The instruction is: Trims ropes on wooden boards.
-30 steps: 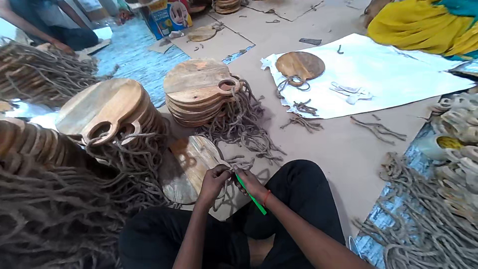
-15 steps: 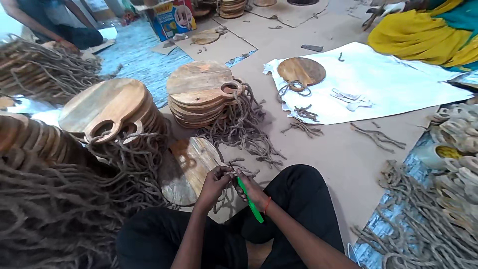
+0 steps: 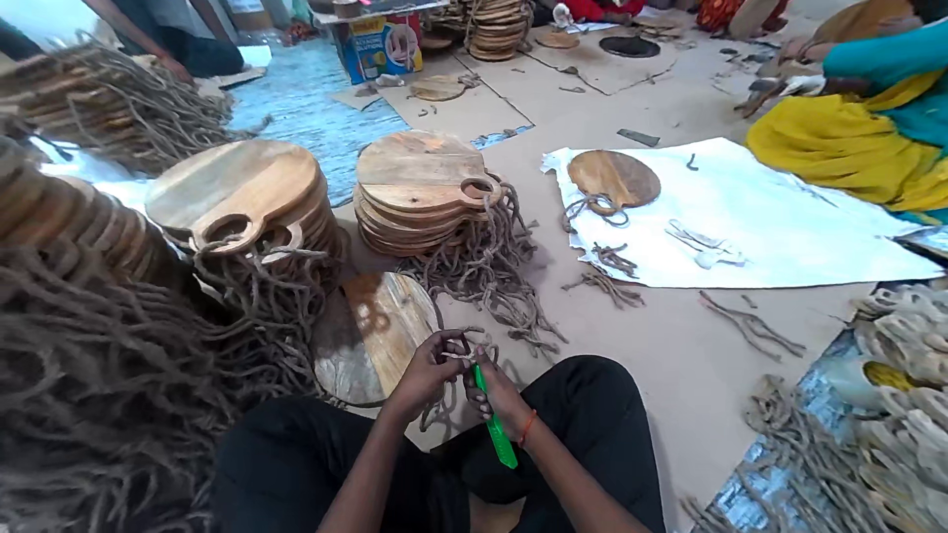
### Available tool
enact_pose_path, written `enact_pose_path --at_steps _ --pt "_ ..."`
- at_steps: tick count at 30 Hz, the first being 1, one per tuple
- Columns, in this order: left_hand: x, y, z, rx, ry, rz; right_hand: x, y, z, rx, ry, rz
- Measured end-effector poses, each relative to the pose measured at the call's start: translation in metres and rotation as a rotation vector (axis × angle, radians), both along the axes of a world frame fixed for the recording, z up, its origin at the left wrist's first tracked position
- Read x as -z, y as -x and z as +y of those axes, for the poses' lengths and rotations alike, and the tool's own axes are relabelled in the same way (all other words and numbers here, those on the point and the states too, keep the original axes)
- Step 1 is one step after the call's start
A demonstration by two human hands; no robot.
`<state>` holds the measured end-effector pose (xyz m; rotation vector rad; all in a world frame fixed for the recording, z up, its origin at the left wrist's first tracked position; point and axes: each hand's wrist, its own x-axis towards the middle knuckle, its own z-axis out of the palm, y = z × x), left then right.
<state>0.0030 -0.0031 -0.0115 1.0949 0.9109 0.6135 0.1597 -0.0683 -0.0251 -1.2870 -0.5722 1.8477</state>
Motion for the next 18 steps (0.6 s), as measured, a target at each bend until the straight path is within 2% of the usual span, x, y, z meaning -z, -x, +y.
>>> enact_pose_path --at_steps 8,13,18 --pt "0.0087 -0.0006 -0.0012 0.256 -0.088 -0.134 -0.006 0.0055 -0.0053 0.043 -0.028 0.027" --pt "0.0011 0.0035 0.0025 0.212 -0.066 -0.078 -0.0082 0.0059 -0.0059 0.028 -0.02 0.037" --pt "0.0041 0.0039 -0.0005 0.28 -0.073 -0.156 -0.0078 0.0065 -0.0078 0.019 -0.019 0.134"
